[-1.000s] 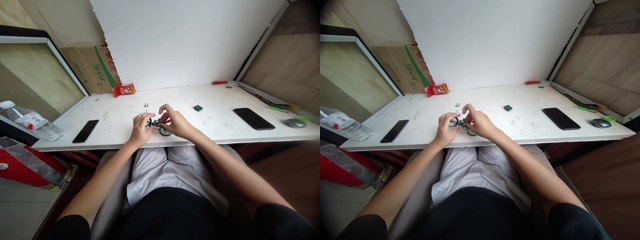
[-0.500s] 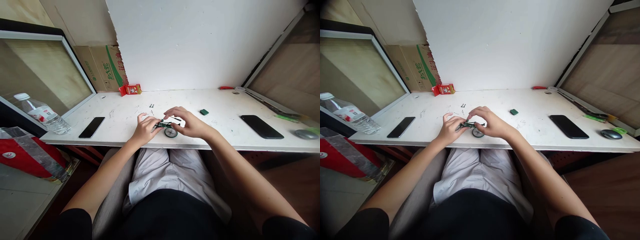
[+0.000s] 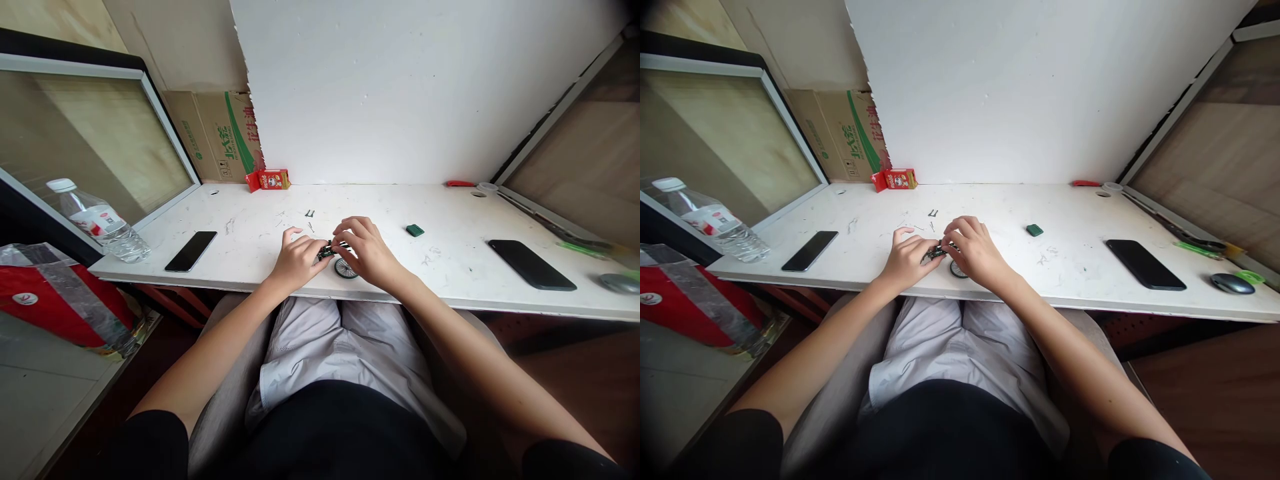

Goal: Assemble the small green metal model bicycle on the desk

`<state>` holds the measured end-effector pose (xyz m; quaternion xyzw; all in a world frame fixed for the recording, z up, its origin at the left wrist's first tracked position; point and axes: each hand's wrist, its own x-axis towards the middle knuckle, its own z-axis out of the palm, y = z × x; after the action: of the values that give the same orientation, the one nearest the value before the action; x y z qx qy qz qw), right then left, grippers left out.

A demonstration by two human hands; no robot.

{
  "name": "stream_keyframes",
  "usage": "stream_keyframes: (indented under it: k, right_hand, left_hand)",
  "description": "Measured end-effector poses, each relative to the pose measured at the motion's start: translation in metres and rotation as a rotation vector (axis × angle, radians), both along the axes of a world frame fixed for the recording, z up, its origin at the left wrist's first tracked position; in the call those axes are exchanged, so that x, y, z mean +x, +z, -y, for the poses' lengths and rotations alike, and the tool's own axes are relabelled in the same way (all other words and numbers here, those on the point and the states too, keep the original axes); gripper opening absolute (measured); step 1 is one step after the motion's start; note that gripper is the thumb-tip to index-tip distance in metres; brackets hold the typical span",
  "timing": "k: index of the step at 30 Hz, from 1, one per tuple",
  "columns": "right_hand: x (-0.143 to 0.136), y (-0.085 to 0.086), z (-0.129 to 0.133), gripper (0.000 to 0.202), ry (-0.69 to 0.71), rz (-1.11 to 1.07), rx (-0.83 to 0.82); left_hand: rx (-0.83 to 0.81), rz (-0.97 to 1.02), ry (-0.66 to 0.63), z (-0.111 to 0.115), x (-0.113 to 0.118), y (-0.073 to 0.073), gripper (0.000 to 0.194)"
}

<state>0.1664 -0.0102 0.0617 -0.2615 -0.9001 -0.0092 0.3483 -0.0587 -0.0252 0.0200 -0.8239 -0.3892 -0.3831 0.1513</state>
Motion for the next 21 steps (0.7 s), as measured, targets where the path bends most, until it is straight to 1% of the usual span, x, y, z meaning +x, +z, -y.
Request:
stream_keyframes:
  k: [4, 7, 10, 12, 17, 21]
  right_hand:
    - [0.005, -0.002, -0.006, 0.024, -0.003, -0.025, -0.018]
    - [0.007, -0.003, -0.008, 0.027, -0.026, -0.043, -0.012]
    - [0.008, -0.004, -0.009, 0.028, 0.01, -0.054, -0.025]
    - [0.008, -0.005, -0.01, 0.027, 0.042, -0.068, -0.037]
    - [0.001, -0.006, -0.006, 0.015, 0.1, -0.06, -0.083]
    - [-0.002, -0.008, -0.004, 0.019, 0.122, -0.027, -0.084]
  left_hand:
    - [-0.027, 0.011, 0.021, -0.003, -0.002, -0.003, 0.016]
    - [-0.031, 0.009, 0.026, -0.005, -0.004, -0.006, 0.016]
    - [-0.026, 0.003, 0.023, -0.006, -0.005, -0.006, 0.017]
    - [-0.028, -0.007, 0.023, -0.005, -0.005, -0.006, 0.018]
    - [-0.07, -0.024, 0.02, -0.002, -0.002, -0.008, 0.016]
    - [-0.085, -0.019, 0.012, -0.001, 0.0, -0.01, 0.016]
